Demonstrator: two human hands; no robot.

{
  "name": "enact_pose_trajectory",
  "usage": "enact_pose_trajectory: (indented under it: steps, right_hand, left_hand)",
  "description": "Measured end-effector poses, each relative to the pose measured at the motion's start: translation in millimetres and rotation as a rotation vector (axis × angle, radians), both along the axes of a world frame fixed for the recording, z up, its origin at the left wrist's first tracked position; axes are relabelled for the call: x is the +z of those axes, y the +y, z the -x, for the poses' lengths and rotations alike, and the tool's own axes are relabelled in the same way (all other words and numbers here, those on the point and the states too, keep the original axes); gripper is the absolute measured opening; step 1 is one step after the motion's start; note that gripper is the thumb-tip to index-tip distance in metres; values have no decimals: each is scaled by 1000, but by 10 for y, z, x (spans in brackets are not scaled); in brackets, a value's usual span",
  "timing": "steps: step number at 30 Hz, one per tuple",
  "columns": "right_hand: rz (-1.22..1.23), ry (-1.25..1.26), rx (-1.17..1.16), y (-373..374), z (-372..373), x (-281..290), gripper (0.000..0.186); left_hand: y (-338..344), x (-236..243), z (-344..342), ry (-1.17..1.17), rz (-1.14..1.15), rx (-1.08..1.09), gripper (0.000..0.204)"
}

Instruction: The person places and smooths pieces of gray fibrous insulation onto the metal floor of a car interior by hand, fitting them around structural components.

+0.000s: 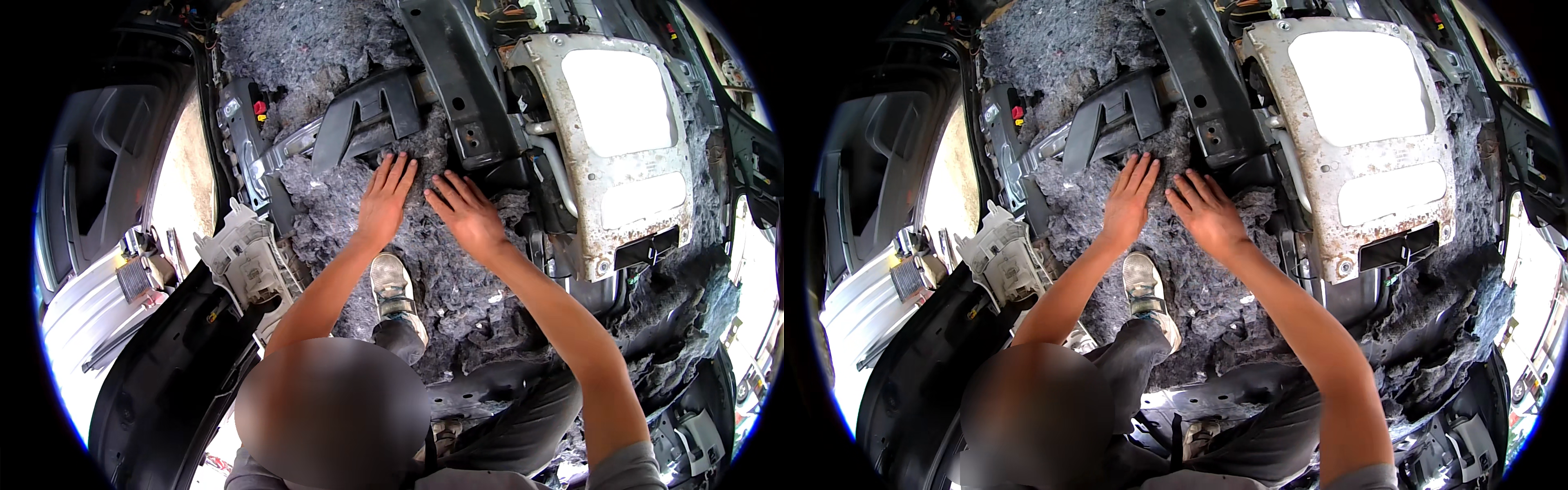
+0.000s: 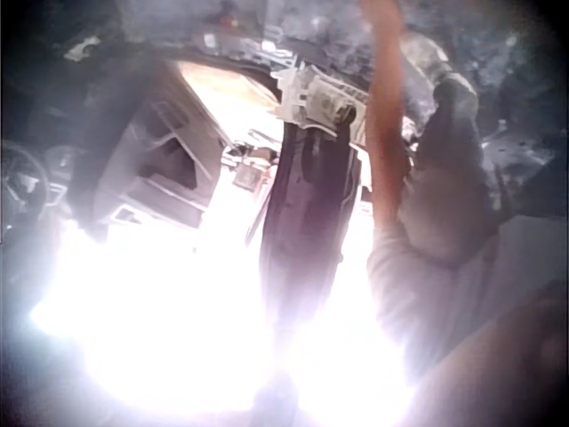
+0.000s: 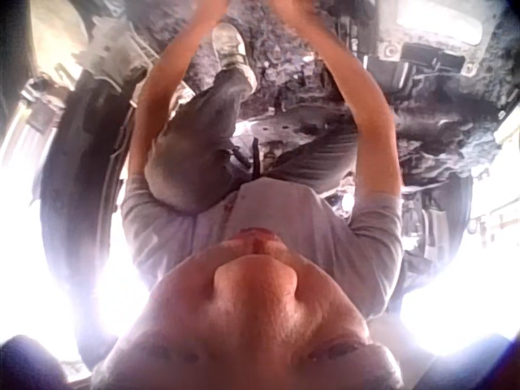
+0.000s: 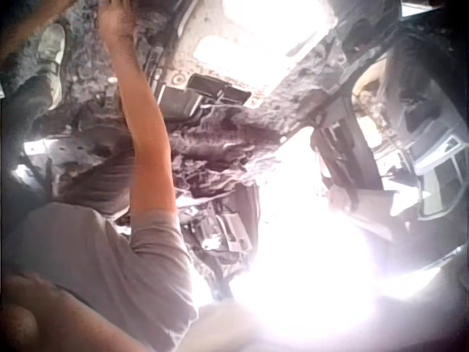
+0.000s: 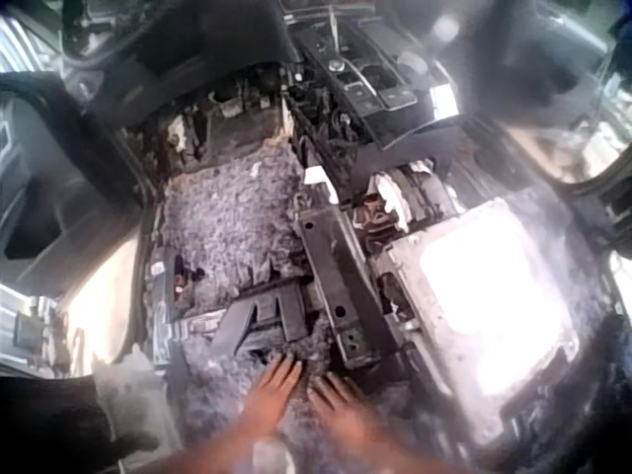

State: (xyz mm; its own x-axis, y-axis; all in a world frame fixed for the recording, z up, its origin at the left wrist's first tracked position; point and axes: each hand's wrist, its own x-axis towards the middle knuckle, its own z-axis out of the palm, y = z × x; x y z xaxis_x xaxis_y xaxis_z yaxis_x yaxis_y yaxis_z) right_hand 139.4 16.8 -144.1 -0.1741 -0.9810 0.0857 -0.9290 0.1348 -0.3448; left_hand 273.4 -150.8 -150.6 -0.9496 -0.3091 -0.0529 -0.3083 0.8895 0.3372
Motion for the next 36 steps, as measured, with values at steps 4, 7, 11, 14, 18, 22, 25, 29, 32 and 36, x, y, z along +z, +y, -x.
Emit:
enact_pose_trajectory:
  steps: [4, 7, 11, 14, 18, 22, 25, 29, 32, 36]
  right_hand:
    - [-207, 112, -66, -168, -102, -490, 46]
    - [-253, 61, -152, -255, -68, -531, 47]
    - [-208, 122, -95, -99, 13, -588, 48]
    - [-213, 126, -73, -177, -126, -455, 50]
    - [-217, 59, -65, -159, -312, -497, 54]
    - [-313, 150, -150, -386, -140, -674, 57]
    - [-336, 108, -191, -442, -146, -705, 55]
    - [-274, 132, -166, -583, -143, -822, 51]
    - [-268, 115, -225, -586, -58, -910, 50]
    - [-413, 114, -169, -600, -204, -691, 55]
  left_hand:
    - [-77, -395, 104, -71, 199, 26, 70]
    - [-32, -374, 179, -131, 51, 117, 71]
    - [281, -191, -82, -139, -100, 96, 78]
    - [444, -315, -272, -187, -127, 122, 88]
    - [230, -410, -100, -141, -137, 67, 95]
    - [167, -298, 79, -226, -124, 44, 96]
    - [364, -201, -75, -260, -115, 73, 91]
    - [593, -217, -419, -284, -175, 62, 85]
    - [489, -133, -214, -255, -119, 44, 83]
    - [372, -242, -90, -290, -112, -31, 87]
